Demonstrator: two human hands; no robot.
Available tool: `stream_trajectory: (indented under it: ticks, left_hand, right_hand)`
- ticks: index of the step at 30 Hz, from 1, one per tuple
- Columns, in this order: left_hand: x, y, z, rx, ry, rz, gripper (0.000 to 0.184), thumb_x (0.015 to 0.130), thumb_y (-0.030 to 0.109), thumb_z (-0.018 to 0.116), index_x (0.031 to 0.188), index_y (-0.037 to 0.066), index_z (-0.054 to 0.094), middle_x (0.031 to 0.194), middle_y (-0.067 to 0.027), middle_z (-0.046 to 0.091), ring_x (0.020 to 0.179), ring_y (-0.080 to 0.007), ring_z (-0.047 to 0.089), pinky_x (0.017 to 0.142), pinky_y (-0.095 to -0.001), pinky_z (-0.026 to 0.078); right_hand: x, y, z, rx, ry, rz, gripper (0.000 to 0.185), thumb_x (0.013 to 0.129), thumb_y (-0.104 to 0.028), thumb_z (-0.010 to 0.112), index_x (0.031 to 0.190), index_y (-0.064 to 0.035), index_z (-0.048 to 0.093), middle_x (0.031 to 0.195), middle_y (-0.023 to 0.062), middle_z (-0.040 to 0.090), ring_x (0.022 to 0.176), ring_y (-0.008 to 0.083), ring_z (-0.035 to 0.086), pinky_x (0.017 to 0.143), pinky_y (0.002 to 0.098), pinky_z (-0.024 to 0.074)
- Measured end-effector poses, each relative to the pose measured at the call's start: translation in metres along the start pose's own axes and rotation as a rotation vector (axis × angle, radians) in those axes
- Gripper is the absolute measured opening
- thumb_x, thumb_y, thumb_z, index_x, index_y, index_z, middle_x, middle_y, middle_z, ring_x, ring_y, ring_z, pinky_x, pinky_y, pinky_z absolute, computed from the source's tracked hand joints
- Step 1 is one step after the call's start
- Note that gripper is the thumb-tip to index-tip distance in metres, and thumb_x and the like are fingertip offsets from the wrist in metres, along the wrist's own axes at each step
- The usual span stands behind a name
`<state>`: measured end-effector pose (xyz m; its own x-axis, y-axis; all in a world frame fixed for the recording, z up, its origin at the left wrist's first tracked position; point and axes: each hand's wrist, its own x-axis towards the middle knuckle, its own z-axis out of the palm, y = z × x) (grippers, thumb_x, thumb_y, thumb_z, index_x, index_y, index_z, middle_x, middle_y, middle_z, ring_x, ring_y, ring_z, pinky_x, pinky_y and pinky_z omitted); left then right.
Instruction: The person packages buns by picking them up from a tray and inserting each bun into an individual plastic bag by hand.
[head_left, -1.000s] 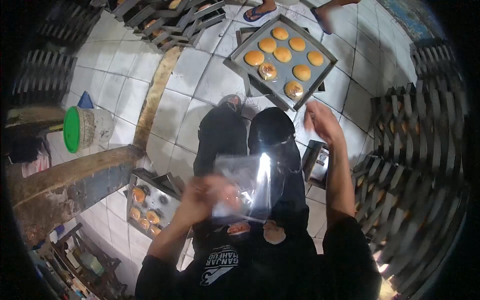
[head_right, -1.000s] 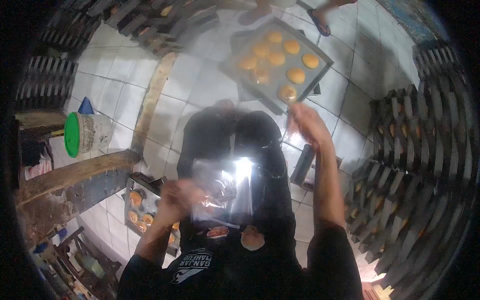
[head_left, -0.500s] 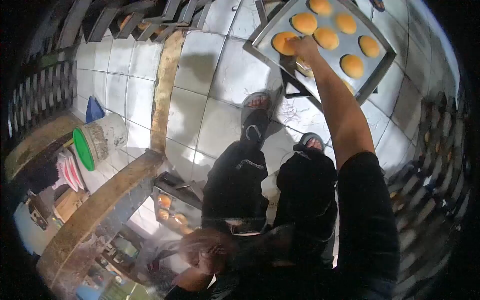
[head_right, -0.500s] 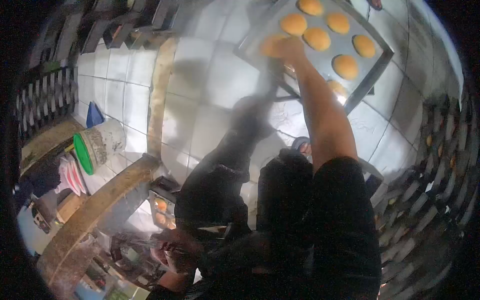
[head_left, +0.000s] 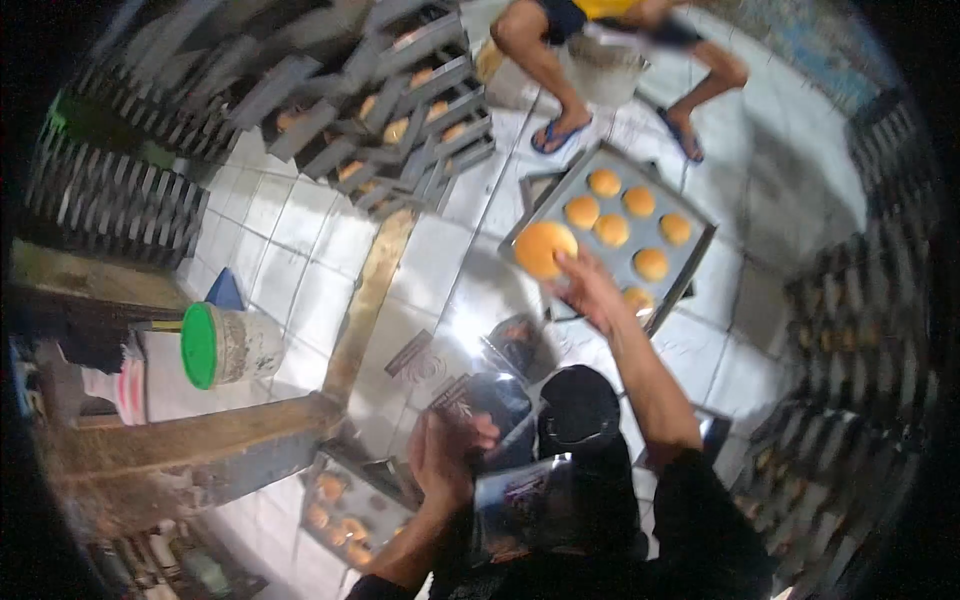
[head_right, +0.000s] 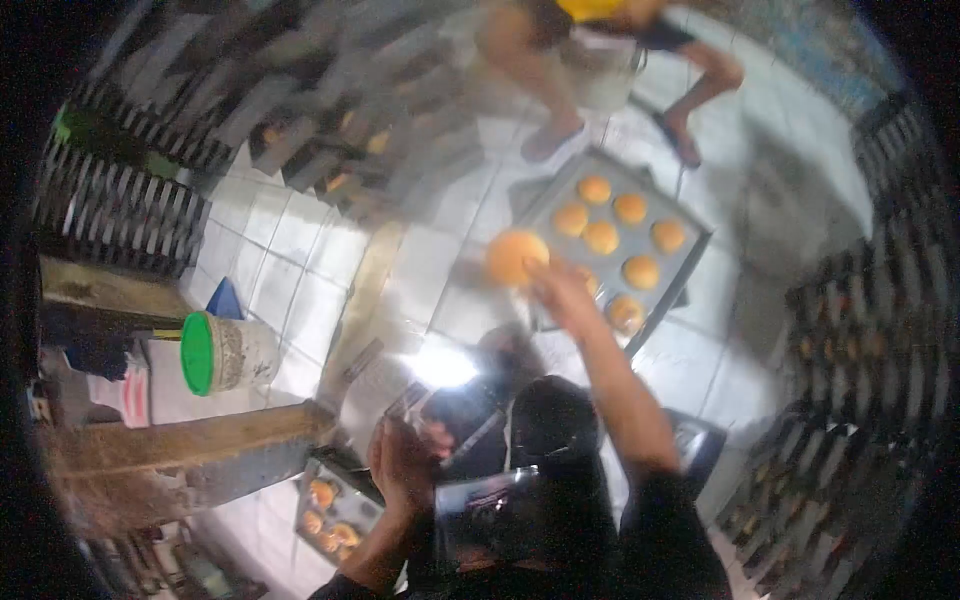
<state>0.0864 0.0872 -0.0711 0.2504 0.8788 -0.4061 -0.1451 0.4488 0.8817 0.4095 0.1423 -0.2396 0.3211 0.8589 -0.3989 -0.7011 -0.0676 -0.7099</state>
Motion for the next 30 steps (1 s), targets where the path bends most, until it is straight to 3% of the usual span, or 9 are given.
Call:
stream_trajectory:
  ticks: [2, 3, 6, 10, 12, 17, 21, 25, 30]
  left_hand:
    - [0.001, 0.018, 0.02, -0.102, 0.092, -0.074, 0.038, 0.107, 0.035, 0.046, 0.116, -0.001, 0.056, 0.122, -0.0217, 0.068, 0.101, -0.0335, 0.071, 0.079, -0.0432, 0.058]
    - [0.006, 0.022, 0.016, -0.172, 0.021, -0.09, 0.036, 0.106, 0.033, 0.05, 0.117, 0.0, 0.056, 0.126, -0.0194, 0.067, 0.103, -0.0335, 0.07, 0.081, -0.0442, 0.057]
    - [0.039, -0.006, 0.006, -0.385, -0.084, -0.151, 0.033, 0.102, 0.029, 0.061, 0.118, 0.001, 0.056, 0.124, -0.0177, 0.067, 0.105, -0.0326, 0.069, 0.083, -0.0443, 0.058]
    - [0.009, 0.008, 0.023, -0.429, -0.227, -0.249, 0.032, 0.095, 0.023, 0.071, 0.116, 0.002, 0.057, 0.117, -0.0173, 0.068, 0.105, -0.0274, 0.069, 0.082, -0.0418, 0.059]
    - [-0.024, 0.016, 0.042, -0.421, -0.281, -0.225, 0.035, 0.1, 0.034, 0.062, 0.12, 0.005, 0.058, 0.115, -0.0131, 0.069, 0.103, -0.0232, 0.068, 0.083, -0.0396, 0.058]
    - [-0.072, 0.031, 0.024, -0.414, -0.404, -0.277, 0.035, 0.101, 0.038, 0.056, 0.118, 0.009, 0.064, 0.118, -0.0039, 0.069, 0.104, -0.0183, 0.067, 0.085, -0.0404, 0.056]
    - [-0.031, 0.023, -0.041, -0.597, -0.515, -0.363, 0.04, 0.104, 0.035, 0.047, 0.121, 0.002, 0.062, 0.121, -0.016, 0.068, 0.114, -0.0285, 0.065, 0.101, -0.0433, 0.051]
    - [-0.066, 0.039, -0.035, -0.516, -0.249, -0.464, 0.042, 0.105, 0.038, 0.044, 0.121, 0.004, 0.063, 0.121, -0.0129, 0.068, 0.113, -0.0264, 0.065, 0.1, -0.0423, 0.052]
    - [-0.05, 0.017, -0.03, -0.638, -0.358, -0.293, 0.04, 0.102, 0.041, 0.051, 0.117, 0.007, 0.065, 0.115, -0.0098, 0.07, 0.108, -0.0261, 0.066, 0.098, -0.0417, 0.052]
  right_hand:
    - [-0.087, -0.036, 0.041, 0.206, -0.191, -0.056, 0.053, 0.096, -0.019, 0.07, 0.142, -0.0056, 0.047, 0.139, 0.0105, 0.057, 0.129, 0.0301, 0.057, 0.104, 0.0606, 0.0517]
    - [-0.13, -0.051, 0.06, 0.161, -0.163, -0.043, 0.052, 0.096, -0.008, 0.067, 0.14, -0.0005, 0.041, 0.137, 0.0138, 0.053, 0.125, 0.0284, 0.058, 0.105, 0.0538, 0.0533]
    - [-0.263, -0.07, 0.128, -0.51, -0.077, -0.253, 0.054, 0.088, -0.011, 0.079, 0.134, -0.0042, 0.052, 0.122, 0.0059, 0.065, 0.116, 0.018, 0.062, 0.098, 0.0345, 0.0508]
    - [-0.322, -0.015, 0.137, -1.253, -0.227, -1.128, 0.047, 0.071, -0.001, 0.08, 0.116, -0.0034, 0.064, 0.118, 0.0205, 0.061, 0.109, 0.039, 0.063, 0.096, 0.0435, 0.0523]
    - [-0.313, -0.012, 0.125, -1.381, -0.033, -1.287, 0.05, 0.065, 0.006, 0.074, 0.114, -0.0019, 0.065, 0.116, 0.0201, 0.062, 0.109, 0.041, 0.062, 0.094, 0.0463, 0.053]
    - [-0.346, -0.021, 0.176, -1.404, 0.024, -1.231, 0.048, 0.066, 0.005, 0.072, 0.113, -0.003, 0.065, 0.118, 0.0183, 0.063, 0.115, 0.0397, 0.06, 0.103, 0.052, 0.0457]
    - [-0.339, 0.009, 0.185, -1.265, -0.448, -1.062, 0.048, 0.067, 0.004, 0.072, 0.114, -0.0049, 0.066, 0.119, 0.0155, 0.065, 0.119, 0.0363, 0.06, 0.108, 0.0569, 0.041]
    - [-0.32, 0.014, 0.184, -1.222, -0.459, -1.188, 0.044, 0.069, 0.0, 0.075, 0.113, -0.0046, 0.067, 0.12, 0.0132, 0.066, 0.116, 0.0339, 0.063, 0.113, 0.0546, 0.0381]
    - [-0.329, 0.005, 0.199, -1.468, -0.396, -1.039, 0.053, 0.074, -0.001, 0.07, 0.126, -0.0041, 0.061, 0.132, 0.0163, 0.061, 0.132, 0.0347, 0.054, 0.117, 0.0569, 0.031]
